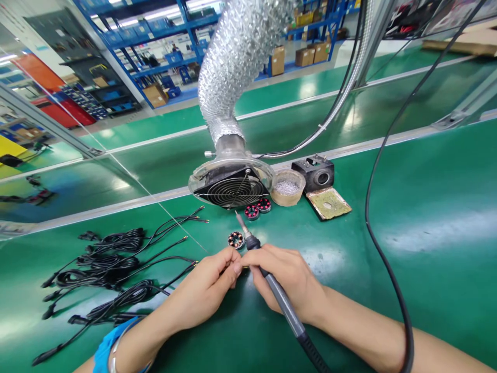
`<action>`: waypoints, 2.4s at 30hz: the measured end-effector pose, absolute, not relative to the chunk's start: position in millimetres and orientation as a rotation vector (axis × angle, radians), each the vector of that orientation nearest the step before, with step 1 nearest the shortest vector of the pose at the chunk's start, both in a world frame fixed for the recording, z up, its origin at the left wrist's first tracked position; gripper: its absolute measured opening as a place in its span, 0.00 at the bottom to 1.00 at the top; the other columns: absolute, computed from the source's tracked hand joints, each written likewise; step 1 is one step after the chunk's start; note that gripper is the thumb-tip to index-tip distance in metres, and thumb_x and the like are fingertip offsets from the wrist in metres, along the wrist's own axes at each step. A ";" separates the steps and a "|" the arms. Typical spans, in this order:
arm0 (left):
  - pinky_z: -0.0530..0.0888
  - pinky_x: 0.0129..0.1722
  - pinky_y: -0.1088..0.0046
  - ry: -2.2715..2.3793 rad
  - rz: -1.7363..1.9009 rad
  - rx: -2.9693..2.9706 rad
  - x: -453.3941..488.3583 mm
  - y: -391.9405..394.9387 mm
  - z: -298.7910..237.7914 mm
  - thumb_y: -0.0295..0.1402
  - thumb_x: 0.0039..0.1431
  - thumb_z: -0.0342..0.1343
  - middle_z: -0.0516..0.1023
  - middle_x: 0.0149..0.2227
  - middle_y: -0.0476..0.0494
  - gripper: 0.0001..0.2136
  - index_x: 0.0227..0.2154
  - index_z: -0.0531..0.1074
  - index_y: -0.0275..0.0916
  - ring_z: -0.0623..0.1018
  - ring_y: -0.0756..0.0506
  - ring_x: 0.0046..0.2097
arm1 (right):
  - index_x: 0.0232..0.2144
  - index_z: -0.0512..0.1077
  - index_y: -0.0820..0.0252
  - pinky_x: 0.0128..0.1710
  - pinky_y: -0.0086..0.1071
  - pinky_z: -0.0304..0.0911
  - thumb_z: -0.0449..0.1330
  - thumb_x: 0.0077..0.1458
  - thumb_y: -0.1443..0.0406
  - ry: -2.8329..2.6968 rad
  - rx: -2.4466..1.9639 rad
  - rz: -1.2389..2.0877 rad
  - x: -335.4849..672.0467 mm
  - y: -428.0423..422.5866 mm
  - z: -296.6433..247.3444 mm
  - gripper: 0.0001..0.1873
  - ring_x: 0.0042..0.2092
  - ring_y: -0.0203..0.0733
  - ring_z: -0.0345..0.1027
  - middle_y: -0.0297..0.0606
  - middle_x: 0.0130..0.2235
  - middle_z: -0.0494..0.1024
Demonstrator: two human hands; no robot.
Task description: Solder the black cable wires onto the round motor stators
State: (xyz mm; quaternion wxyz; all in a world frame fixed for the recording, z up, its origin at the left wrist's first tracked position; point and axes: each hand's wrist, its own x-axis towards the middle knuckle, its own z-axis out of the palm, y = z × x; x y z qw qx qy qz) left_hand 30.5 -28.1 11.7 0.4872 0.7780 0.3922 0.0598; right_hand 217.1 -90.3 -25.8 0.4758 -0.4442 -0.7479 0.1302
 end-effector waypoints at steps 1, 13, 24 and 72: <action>0.59 0.31 0.72 0.956 0.157 1.874 30.4 -28.3 10.8 0.40 0.69 0.43 0.68 0.28 0.52 0.12 0.31 0.64 0.41 0.66 0.49 0.31 | 0.45 0.70 0.56 0.34 0.27 0.68 0.54 0.58 0.76 -1.835 -1.082 0.334 217.2 -91.1 -26.1 0.16 0.32 0.35 0.71 0.34 0.35 0.78; 0.50 0.22 0.76 0.928 0.193 1.215 38.3 -31.2 -7.3 0.42 0.61 0.50 0.58 0.19 0.58 0.13 0.26 0.61 0.39 0.52 0.54 0.20 | 0.48 0.69 0.57 0.35 0.26 0.67 0.54 0.57 0.77 -1.813 -1.061 0.428 212.9 -89.6 -32.6 0.19 0.34 0.35 0.70 0.35 0.37 0.77; 0.47 0.19 0.77 0.984 0.257 1.142 40.1 -33.8 -8.8 0.37 0.55 0.50 0.57 0.17 0.61 0.07 0.28 0.63 0.39 0.50 0.56 0.18 | 0.46 0.68 0.56 0.35 0.23 0.66 0.55 0.53 0.76 -1.753 -1.175 0.577 213.0 -89.9 -27.8 0.19 0.33 0.32 0.71 0.31 0.35 0.75; 0.49 0.21 0.75 0.995 0.263 1.214 39.1 -37.3 -10.7 0.41 0.61 0.50 0.55 0.19 0.58 0.12 0.29 0.63 0.39 0.52 0.53 0.22 | 0.41 0.71 0.57 0.22 0.35 0.51 0.53 0.52 0.71 -1.677 -1.092 0.499 244.1 -124.3 0.5 0.14 0.21 0.37 0.58 0.33 0.23 0.68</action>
